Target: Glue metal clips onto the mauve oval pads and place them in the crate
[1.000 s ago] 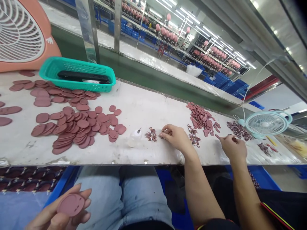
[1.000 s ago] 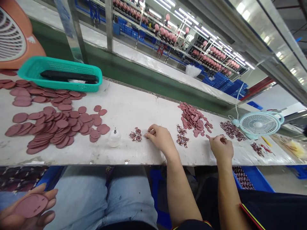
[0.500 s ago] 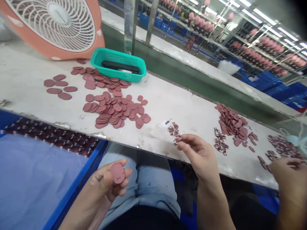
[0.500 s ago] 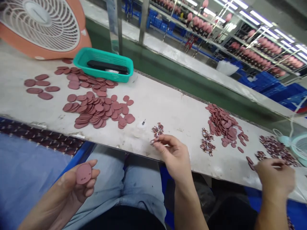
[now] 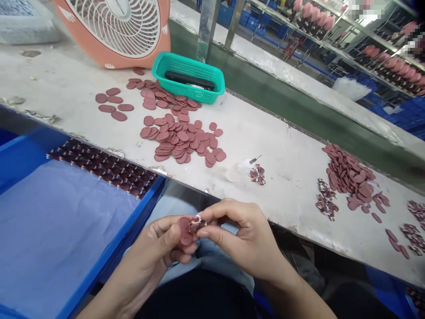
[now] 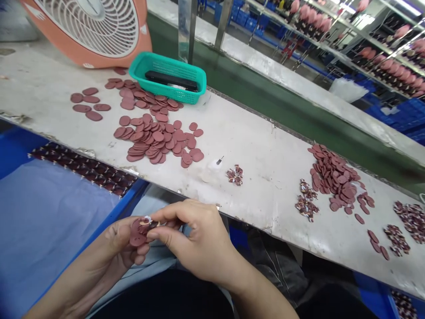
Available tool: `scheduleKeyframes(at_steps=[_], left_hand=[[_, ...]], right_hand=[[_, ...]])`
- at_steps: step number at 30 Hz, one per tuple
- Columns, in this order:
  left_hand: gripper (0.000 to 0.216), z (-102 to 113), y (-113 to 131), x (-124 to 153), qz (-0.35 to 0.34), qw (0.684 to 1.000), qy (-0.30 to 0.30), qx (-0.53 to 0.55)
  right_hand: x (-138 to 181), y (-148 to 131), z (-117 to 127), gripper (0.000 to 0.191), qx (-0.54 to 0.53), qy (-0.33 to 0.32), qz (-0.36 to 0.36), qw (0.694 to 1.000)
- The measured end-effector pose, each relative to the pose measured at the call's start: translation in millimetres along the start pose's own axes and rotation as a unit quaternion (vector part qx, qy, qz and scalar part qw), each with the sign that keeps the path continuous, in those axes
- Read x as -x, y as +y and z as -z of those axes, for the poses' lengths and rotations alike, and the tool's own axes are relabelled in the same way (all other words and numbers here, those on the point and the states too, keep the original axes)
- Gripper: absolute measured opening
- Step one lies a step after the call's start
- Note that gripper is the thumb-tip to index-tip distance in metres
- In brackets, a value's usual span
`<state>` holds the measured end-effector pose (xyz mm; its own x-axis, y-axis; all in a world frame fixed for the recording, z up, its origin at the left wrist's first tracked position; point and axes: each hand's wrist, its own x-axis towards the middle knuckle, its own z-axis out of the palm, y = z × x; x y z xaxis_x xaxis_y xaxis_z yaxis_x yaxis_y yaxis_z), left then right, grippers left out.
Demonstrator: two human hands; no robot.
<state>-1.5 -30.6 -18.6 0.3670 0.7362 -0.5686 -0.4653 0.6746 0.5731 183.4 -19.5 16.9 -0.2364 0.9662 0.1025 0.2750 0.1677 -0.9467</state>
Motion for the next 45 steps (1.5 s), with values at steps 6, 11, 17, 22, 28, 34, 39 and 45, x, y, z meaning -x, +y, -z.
scheduleKeyframes(at_steps=[6, 11, 17, 22, 28, 34, 39, 45], left_hand=[[0.034, -12.7, 5.4, 4.8, 0.001, 0.999, 0.04, -0.009], [0.037, -13.2, 7.9, 6.5, 0.016, 0.999, 0.041, -0.001], [0.039, -5.3, 3.1, 4.7, 0.016, 1.0, 0.018, 0.004], [0.035, 1.6, -3.0, 0.0, 0.012, 1.0, 0.008, 0.016], [0.037, -3.8, -2.6, 4.0, 0.016, 0.999, 0.013, 0.027], [0.037, -4.2, -2.8, 8.9, 0.02, 1.0, -0.005, 0.014], [0.038, -1.0, -4.6, 8.6, 0.026, 1.0, -0.017, 0.001], [0.036, -2.1, -4.2, 8.1, 0.02, 0.999, -0.031, 0.013]], right_hand=[[0.7, -1.7, -2.1, 0.012, 0.025, -0.002, 0.034, 0.999], [1.2, 0.5, -2.1, 0.012, 0.033, -0.011, 0.068, 0.997], [1.8, 0.0, -1.7, 0.013, 0.034, -0.025, 0.096, 0.995], [0.1, -3.1, -0.7, 0.01, 0.081, -0.041, 0.126, 0.988], [0.3, -3.3, -0.9, 0.009, 0.083, -0.055, 0.148, 0.984], [5.5, -5.8, -1.4, 0.012, 0.08, -0.061, 0.158, 0.982], [8.6, -5.9, -2.7, 0.015, 0.068, -0.059, 0.165, 0.982], [8.4, -5.5, -3.6, 0.016, 0.071, -0.056, 0.171, 0.981]])
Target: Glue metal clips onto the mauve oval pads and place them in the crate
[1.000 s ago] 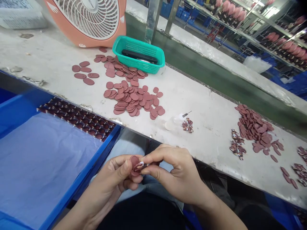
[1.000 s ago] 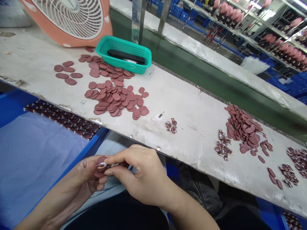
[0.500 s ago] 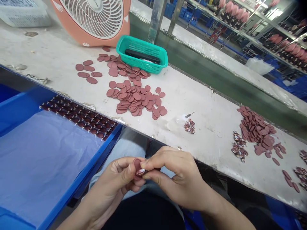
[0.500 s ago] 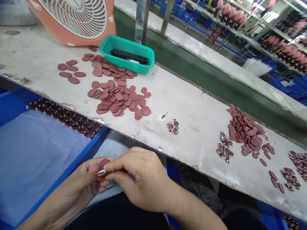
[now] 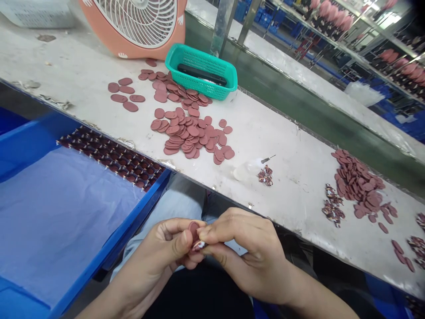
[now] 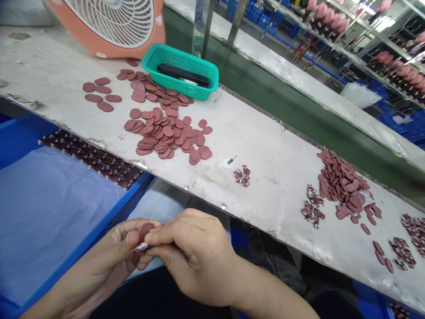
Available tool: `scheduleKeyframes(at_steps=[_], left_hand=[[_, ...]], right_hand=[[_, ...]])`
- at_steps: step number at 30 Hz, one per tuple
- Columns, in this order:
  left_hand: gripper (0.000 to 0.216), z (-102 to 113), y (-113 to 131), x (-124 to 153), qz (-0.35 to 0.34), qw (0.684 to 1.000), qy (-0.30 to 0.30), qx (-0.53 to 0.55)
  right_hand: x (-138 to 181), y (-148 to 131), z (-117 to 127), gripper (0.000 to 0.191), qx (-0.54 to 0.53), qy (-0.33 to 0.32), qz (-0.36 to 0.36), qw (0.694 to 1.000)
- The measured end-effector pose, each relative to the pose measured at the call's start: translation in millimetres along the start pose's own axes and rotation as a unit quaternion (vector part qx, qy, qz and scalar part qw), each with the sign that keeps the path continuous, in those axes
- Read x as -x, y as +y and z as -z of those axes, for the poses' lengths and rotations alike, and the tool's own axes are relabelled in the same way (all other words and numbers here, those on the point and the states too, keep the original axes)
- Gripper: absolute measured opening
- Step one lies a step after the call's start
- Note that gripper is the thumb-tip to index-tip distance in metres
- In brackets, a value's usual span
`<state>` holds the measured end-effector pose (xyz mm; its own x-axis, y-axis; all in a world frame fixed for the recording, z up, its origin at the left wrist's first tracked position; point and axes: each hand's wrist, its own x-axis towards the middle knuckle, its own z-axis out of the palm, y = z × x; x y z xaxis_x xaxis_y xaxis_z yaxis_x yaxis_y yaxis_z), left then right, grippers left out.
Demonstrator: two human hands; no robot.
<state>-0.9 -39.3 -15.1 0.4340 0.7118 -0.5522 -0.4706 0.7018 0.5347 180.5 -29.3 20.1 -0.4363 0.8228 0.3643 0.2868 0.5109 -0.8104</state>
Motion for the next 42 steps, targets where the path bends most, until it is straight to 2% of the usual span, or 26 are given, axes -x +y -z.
scheduleKeyframes(at_steps=[5, 13, 20, 23, 26, 27, 32, 36, 42], left_hand=[[0.038, -0.3, 0.3, 0.5, 0.002, 1.0, 0.016, -0.006], [0.036, -1.2, 1.6, 0.0, -0.004, 1.0, -0.006, 0.0], [0.041, 0.9, 3.0, -2.3, 0.007, 1.0, 0.002, 0.006], [0.036, 1.8, 5.0, -3.6, 0.019, 0.999, -0.005, 0.032], [0.033, 6.6, 5.5, -5.3, 0.035, 0.997, -0.007, 0.072], [0.033, 9.0, 5.1, -5.8, 0.04, 0.996, -0.003, 0.083], [0.032, 19.7, 2.7, -8.2, 0.052, 0.992, 0.004, 0.114], [0.029, 23.1, 2.1, -10.9, 0.042, 0.991, -0.013, 0.127], [0.035, 27.6, 2.9, -13.9, 0.043, 0.992, -0.003, 0.121]], right_hand=[[-0.4, 1.3, -2.3, 0.016, 0.007, 0.01, 0.007, 1.0], [-1.4, 2.5, -3.7, 0.017, 0.0, 0.019, 0.011, 1.0], [-7.0, 2.9, -1.4, 0.013, 0.014, -0.006, 0.002, 1.0], [-6.7, 3.2, -2.7, 0.023, 0.023, -0.008, 0.007, 1.0], [-5.3, 5.3, -3.2, 0.046, 0.011, 0.021, 0.017, 1.0], [-5.1, 6.4, -2.9, 0.047, 0.006, 0.033, 0.012, 0.999], [-8.2, 10.2, -1.1, 0.02, 0.005, 0.044, -0.036, 0.998], [-12.2, 11.2, -4.1, 0.019, -0.024, 0.017, -0.059, 0.998], [-16.2, 13.5, -9.3, 0.02, -0.041, 0.002, -0.077, 0.996]])
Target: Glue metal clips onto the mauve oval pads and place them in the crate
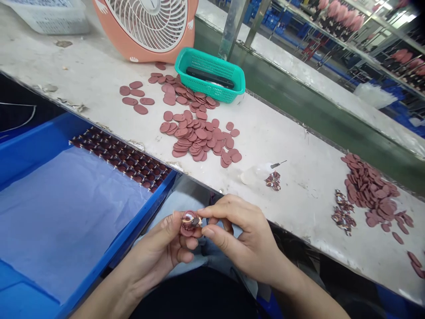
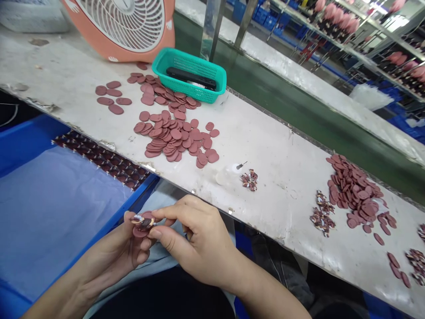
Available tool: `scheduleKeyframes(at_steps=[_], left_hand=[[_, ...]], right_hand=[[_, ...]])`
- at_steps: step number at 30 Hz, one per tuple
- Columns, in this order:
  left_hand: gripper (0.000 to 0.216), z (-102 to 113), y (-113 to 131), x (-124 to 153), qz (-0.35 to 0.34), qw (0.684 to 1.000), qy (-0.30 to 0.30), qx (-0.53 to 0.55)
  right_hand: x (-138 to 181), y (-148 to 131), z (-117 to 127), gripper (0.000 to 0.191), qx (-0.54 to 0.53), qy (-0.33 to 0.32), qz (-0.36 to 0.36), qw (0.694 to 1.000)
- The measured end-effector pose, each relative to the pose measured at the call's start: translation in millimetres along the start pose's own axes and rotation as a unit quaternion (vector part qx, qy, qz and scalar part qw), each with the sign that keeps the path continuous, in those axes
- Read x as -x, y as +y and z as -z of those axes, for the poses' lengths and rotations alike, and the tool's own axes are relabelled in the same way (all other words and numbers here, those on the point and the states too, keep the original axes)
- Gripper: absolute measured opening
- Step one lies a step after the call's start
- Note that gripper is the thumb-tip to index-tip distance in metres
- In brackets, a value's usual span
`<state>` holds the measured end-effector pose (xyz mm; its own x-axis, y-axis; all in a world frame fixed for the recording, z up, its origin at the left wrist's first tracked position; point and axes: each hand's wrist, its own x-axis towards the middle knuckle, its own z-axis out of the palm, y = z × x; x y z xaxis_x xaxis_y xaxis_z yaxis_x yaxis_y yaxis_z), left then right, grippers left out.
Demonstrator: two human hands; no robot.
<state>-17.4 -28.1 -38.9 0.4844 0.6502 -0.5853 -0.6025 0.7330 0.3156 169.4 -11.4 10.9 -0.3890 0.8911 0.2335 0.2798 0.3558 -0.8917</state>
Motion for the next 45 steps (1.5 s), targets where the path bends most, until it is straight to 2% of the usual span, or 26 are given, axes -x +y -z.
scheduleKeyframes(at_steps=[3, 9, 25, 27, 29, 32, 34, 37, 39, 42, 45], left_hand=[[0.039, -0.5, 1.9, -0.3, -0.004, 1.0, 0.006, -0.012], [0.032, -1.0, 3.5, -0.8, -0.006, 1.0, -0.005, -0.008], [0.033, -3.4, 4.8, 3.0, -0.013, 0.999, 0.03, -0.008], [0.034, -2.5, 6.9, 1.5, -0.013, 1.0, 0.02, -0.015], [0.036, 0.9, 10.1, -0.8, -0.015, 0.999, -0.015, -0.026], [0.059, 9.7, 15.9, -3.7, -0.017, 0.995, -0.069, -0.066], [0.069, 14.6, 18.3, -3.4, -0.069, 0.993, -0.032, -0.094], [0.044, 15.9, 17.7, 0.6, -0.228, 0.96, 0.107, -0.12], [0.032, 13.3, 16.4, 3.9, -0.304, 0.929, 0.162, -0.136], [0.03, 9.8, 17.3, 7.4, -0.347, 0.907, 0.189, -0.145], [0.029, 13.0, 22.1, 9.3, -0.354, 0.895, 0.23, -0.144]], right_hand=[[-2.3, -0.2, -0.9, 0.019, 0.003, 0.0, -0.002, 1.0], [-5.7, -0.8, -2.3, 0.022, 0.001, -0.021, -0.007, 1.0], [-7.3, 3.5, -9.2, 0.005, -0.012, -0.005, 0.001, 1.0], [-9.3, 3.7, -8.4, 0.006, -0.012, -0.003, 0.006, 1.0], [-12.2, 3.9, -7.3, 0.008, -0.018, 0.0, 0.025, 1.0], [-16.1, 5.4, -8.8, 0.011, 0.012, 0.031, 0.061, 0.998], [-18.0, 8.0, -14.9, 0.012, 0.073, 0.077, 0.094, 0.99], [-21.6, 15.9, -32.9, 0.014, 0.188, 0.146, 0.173, 0.956], [-25.8, 23.3, -48.3, 0.018, 0.252, 0.168, 0.23, 0.925], [-35.2, 34.5, -70.6, 0.021, 0.287, 0.16, 0.279, 0.902], [-45.4, 40.3, -88.0, 0.018, 0.276, 0.139, 0.273, 0.911]])
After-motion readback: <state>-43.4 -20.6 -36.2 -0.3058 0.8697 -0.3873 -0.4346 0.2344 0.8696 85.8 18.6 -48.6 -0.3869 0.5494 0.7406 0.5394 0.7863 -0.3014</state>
